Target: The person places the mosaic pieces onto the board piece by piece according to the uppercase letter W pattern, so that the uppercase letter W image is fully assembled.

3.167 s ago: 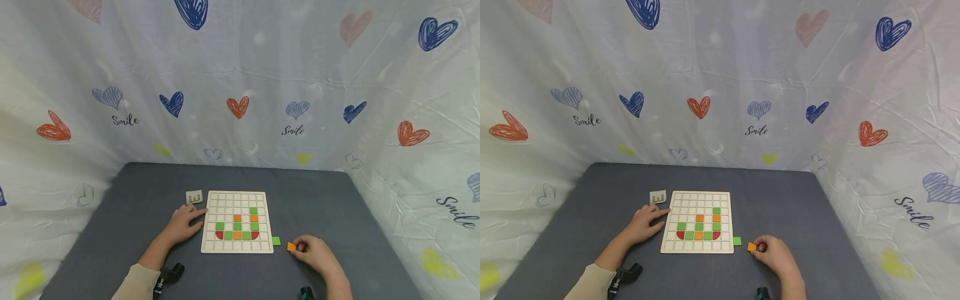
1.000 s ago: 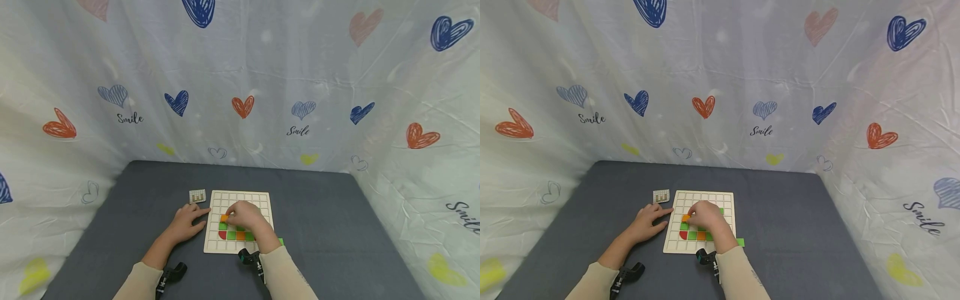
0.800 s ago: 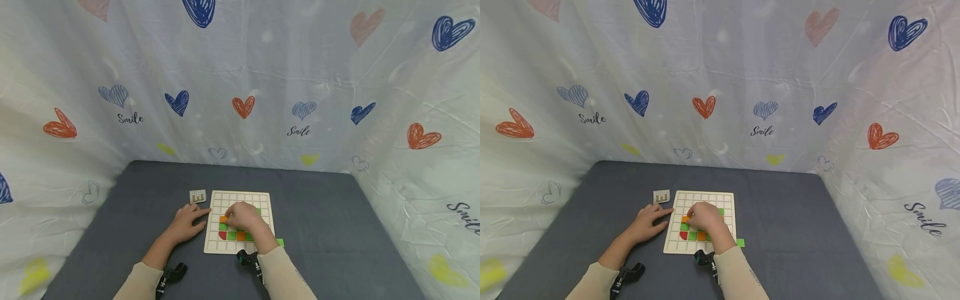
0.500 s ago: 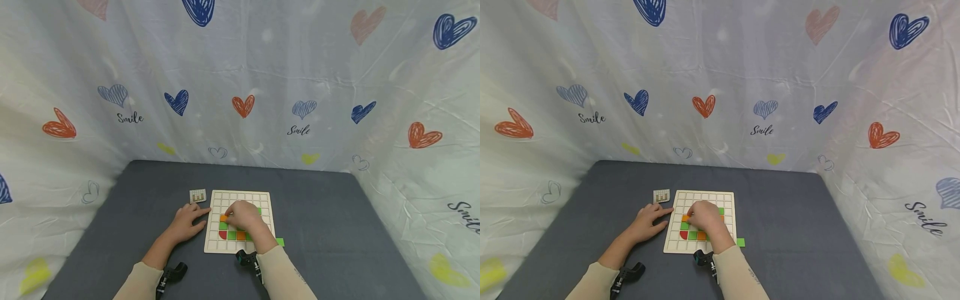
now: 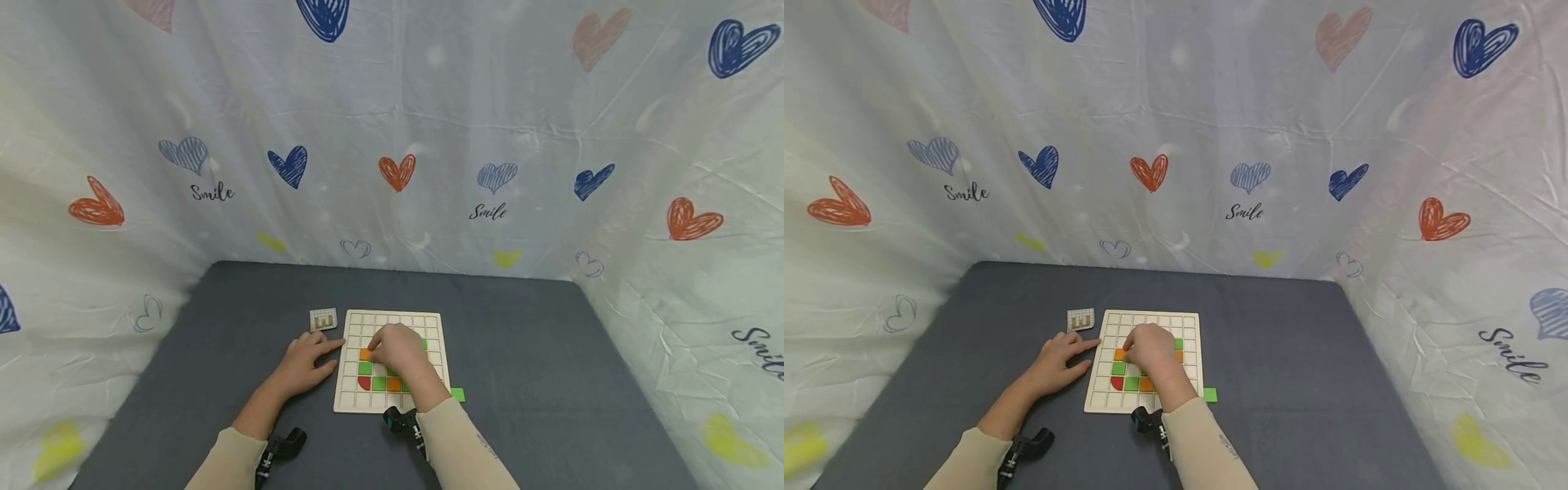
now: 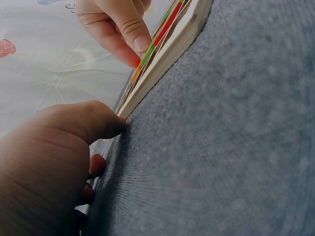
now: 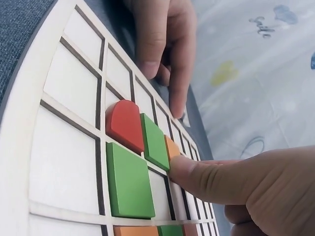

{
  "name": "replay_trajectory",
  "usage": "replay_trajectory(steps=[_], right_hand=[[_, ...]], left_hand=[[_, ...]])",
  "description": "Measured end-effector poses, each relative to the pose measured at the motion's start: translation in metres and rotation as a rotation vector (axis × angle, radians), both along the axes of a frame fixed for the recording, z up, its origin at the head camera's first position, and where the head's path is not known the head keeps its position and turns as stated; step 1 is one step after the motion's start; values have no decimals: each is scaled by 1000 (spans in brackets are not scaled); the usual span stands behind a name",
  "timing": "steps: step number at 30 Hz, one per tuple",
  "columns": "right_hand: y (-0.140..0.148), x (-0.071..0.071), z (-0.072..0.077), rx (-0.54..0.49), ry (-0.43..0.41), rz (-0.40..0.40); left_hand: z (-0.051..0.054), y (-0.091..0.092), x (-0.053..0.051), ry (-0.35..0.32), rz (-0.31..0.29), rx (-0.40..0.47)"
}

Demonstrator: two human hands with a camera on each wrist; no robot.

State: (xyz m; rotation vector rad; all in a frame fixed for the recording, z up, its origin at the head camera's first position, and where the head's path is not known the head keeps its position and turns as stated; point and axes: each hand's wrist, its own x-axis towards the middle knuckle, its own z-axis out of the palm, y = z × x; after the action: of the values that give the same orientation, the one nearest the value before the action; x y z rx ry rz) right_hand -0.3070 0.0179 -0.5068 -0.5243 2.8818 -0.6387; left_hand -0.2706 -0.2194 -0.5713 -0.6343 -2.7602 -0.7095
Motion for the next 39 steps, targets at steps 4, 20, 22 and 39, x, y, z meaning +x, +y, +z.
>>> replay_trajectory(steps=[4, 20, 22, 39], right_hand=[[4, 2, -1, -4, -8, 3], [63, 28, 5, -223, -32, -11], [74, 32, 5, -253, -50, -7], [164, 57, 0, -338, -221, -144]], left_hand=[[1, 1, 0, -17, -5, -6], [0, 1, -1, 36, -16, 4], [0, 1, -1, 41, -16, 2], [-1, 0, 0, 23, -18, -3]])
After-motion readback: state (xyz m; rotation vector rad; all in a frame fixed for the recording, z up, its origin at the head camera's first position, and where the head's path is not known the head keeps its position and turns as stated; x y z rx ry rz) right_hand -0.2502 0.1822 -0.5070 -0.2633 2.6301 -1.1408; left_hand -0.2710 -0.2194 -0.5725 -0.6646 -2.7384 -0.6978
